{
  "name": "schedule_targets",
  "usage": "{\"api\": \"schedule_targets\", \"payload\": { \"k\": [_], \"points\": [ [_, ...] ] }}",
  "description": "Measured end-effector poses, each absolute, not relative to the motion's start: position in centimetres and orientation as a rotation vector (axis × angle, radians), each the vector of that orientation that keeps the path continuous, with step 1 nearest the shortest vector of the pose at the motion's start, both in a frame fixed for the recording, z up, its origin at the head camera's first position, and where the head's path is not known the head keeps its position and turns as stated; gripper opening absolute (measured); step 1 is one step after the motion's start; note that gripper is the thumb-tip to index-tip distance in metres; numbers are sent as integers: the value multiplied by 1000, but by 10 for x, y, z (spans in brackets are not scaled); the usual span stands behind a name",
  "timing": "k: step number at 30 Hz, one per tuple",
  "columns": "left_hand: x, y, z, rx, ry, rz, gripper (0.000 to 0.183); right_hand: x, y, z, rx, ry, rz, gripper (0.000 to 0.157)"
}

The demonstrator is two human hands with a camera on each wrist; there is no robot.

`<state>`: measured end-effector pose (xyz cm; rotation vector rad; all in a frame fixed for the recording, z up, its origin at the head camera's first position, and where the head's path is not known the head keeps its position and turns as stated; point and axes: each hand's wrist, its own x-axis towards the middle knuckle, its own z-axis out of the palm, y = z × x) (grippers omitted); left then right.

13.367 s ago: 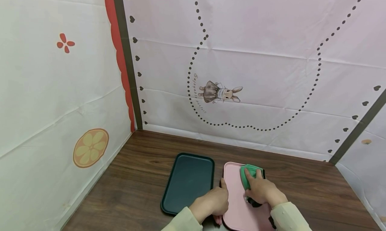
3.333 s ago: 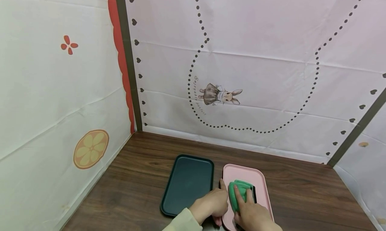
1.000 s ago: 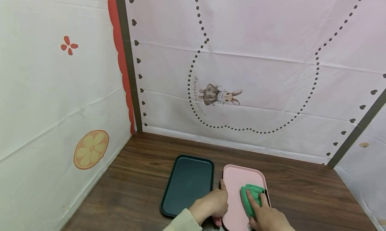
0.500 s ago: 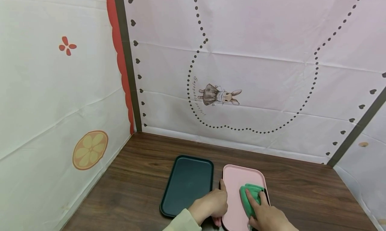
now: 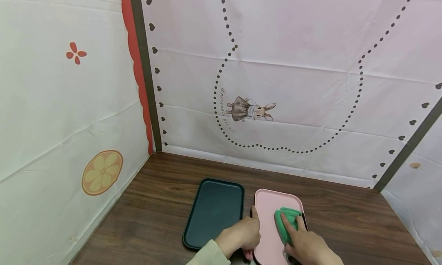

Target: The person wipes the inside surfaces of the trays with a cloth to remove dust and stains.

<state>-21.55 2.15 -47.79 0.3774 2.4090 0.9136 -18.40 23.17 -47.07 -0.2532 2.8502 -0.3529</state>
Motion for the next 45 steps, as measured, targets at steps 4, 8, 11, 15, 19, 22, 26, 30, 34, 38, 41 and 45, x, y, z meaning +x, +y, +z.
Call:
{"api": "schedule_targets", "payload": {
  "k": [4, 8, 11, 15, 19, 22, 26, 30, 34, 38, 41, 45],
  "points": [
    [-215, 21, -478, 379, 2404, 946, 79, -185, 233, -470, -272, 2865, -359, 83],
    [-214, 20, -478, 385, 2405, 955, 79, -188, 234, -469, -279, 2849, -371, 83],
    [-215, 20, -479, 383, 2400, 953, 79, -191, 234, -468, -289, 2837, -368, 83],
    [-215, 21, -480, 382, 2402, 951, 79, -194, 234, -467, -288, 2845, -352, 83],
    [-215, 21, -479, 376, 2412, 932, 78, -197, 233, -466, -285, 2846, -347, 84],
    [-215, 22, -479, 368, 2413, 923, 78, -199, 233, -465, -282, 2837, -351, 84],
    [-214, 22, -479, 367, 2416, 928, 78, -202, 233, -465, -281, 2831, -350, 84],
    [-214, 21, -479, 378, 2415, 932, 78, -204, 233, -464, -287, 2825, -363, 85],
    [-215, 21, -479, 378, 2414, 931, 79, -206, 234, -463, -299, 2817, -375, 85],
    [-215, 21, -481, 369, 2413, 940, 79, -209, 235, -461, -303, 2810, -371, 85],
    [-216, 21, -482, 365, 2411, 948, 78, -211, 235, -461, -304, 2812, -370, 86],
    [-216, 22, -483, 367, 2405, 953, 78, -214, 235, -462, -308, 2821, -361, 87]
  ]
}}
